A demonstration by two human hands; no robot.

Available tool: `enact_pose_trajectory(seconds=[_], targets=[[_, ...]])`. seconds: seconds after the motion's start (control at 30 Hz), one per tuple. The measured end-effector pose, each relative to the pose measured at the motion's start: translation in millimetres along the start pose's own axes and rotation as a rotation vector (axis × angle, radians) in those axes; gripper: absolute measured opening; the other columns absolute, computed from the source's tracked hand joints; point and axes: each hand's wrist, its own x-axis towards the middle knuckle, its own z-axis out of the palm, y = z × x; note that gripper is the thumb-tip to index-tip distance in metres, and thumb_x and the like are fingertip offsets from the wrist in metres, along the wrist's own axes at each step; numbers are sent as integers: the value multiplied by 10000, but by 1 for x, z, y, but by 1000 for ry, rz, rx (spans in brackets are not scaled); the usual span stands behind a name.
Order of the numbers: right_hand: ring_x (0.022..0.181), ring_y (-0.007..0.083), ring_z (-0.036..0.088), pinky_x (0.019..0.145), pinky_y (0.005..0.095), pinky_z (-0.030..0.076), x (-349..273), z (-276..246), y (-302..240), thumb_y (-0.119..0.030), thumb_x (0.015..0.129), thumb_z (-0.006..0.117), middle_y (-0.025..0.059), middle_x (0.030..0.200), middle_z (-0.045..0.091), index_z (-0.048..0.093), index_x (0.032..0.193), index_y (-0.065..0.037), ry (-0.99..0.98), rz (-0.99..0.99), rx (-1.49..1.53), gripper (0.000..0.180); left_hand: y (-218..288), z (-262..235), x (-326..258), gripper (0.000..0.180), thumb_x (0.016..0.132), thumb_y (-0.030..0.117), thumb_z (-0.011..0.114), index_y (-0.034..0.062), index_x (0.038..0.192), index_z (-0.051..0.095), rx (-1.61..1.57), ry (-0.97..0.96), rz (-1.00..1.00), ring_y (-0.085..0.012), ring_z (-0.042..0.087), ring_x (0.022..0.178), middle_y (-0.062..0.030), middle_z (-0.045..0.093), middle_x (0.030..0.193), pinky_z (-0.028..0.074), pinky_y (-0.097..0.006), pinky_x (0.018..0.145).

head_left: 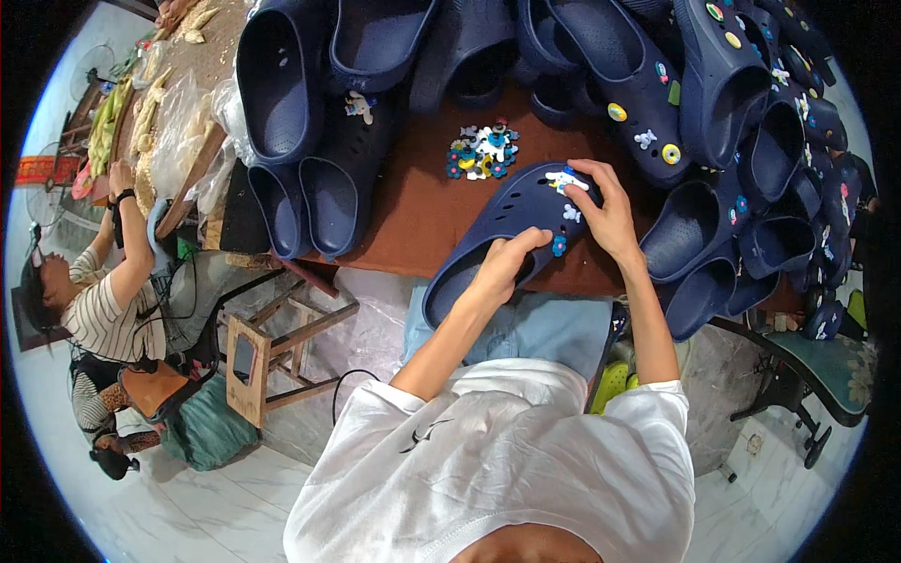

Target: Insert decorative charms into the holes of plastic clogs.

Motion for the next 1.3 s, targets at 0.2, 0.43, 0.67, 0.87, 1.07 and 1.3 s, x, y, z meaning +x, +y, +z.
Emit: enact_pose_trajectory(seconds=[0.2, 0.43, 0.67, 0.87, 1.07, 1.3], targets=[[1075, 292, 580, 938, 359, 438, -3, 4, -3, -199, 883, 653, 135, 1129, 594, 608, 1139, -35, 38, 26, -12, 307, -4, -11, -13, 447, 895, 347, 634, -47, 1104, 602, 193, -7, 70, -125, 612, 916, -73, 651, 941, 469, -252, 816], [1103, 296, 554, 956, 363, 420, -6, 8, 3, -210, 906, 630, 143, 1158, 561, 576, 1180, -40, 48, 30, 22, 327, -3, -28, -49, 256, 973, 184, 539, -31, 1102, 589, 381, -71, 374, -110, 593, 960, -59, 626, 1016, 466, -251, 877], [1106, 279, 553, 964, 355, 414, -10, 12, 9, -208, 916, 620, 143, 1162, 561, 572, 1194, -34, 71, 51, 72, 332, 36, -47, -51, 156, 915, 72, 601, -18, 1040, 627, 711, 111, 569, -88, 604, 848, -36, 652, 932, 493, -245, 759], [1111, 269, 548, 971, 345, 408, -11, 16, 11, -193, 918, 615, 141, 1167, 562, 581, 1188, -36, 108, 50, 82, 313, 55, -71, 18, 197, 828, 80, 650, 38, 1020, 644, 1037, 346, 754, -216, 667, 701, -133, 662, 870, 511, -333, 654], [1116, 260, 543, 974, 343, 404, -11, 18, 12, -189, 918, 615, 133, 1170, 560, 588, 1185, -38, 122, 59, 125, 308, 57, -77, 55, 252, 813, 133, 704, 65, 1054, 673, 1302, 436, 830, -203, 645, 699, -110, 620, 919, 514, -321, 661], [1109, 249, 541, 972, 336, 400, -11, 19, 13, -199, 914, 623, 125, 1152, 559, 590, 1185, -43, 128, 81, 156, 314, 54, -69, 69, 246, 738, 182, 777, 78, 950, 707, 1311, 484, 876, -227, 640, 711, -122, 590, 914, 501, -360, 645]])
